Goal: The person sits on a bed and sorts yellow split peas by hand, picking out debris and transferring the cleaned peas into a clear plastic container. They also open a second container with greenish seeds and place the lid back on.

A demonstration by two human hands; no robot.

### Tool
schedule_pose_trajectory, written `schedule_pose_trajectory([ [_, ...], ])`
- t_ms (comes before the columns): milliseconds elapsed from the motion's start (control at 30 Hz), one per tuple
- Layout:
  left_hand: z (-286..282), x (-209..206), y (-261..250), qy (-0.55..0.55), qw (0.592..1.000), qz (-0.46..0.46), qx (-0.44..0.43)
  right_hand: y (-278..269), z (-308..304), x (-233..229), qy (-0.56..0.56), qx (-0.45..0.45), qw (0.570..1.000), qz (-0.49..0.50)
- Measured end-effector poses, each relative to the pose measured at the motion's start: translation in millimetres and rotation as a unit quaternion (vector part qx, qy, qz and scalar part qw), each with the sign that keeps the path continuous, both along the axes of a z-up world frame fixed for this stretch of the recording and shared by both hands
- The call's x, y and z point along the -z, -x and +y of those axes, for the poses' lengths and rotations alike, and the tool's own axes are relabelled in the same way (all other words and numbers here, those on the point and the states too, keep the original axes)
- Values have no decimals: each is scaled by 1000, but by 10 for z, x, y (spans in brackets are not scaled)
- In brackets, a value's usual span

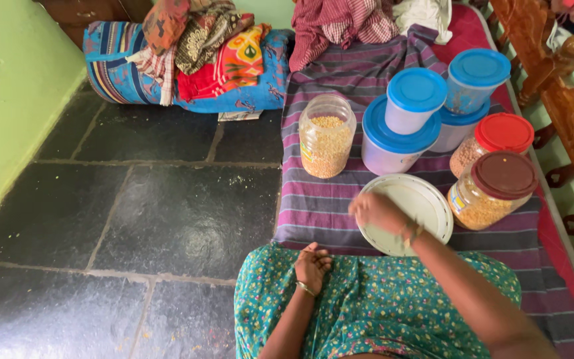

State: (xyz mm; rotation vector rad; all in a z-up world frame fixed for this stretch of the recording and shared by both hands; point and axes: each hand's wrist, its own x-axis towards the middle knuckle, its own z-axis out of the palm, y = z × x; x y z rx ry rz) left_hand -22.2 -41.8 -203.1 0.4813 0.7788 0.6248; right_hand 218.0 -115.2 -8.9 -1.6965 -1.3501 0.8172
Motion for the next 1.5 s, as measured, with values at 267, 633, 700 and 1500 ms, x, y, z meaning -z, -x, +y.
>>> schedule_pose_trajectory([
  [267,14,67,-22,-29,998,-26,54,-870,1660,-1155,-303,118,891,-317],
  [633,46,134,-158,-38,997,7,62,-1948,1063,-1175,88,396,815,-412],
  [700,39,145,-171,-40,997,19,62,-1988,980,-1221,119,398,859,-299],
  [1500,51,-221,-63,-64,996,-15,59,262,-741,-216,-16,86,978,190],
])
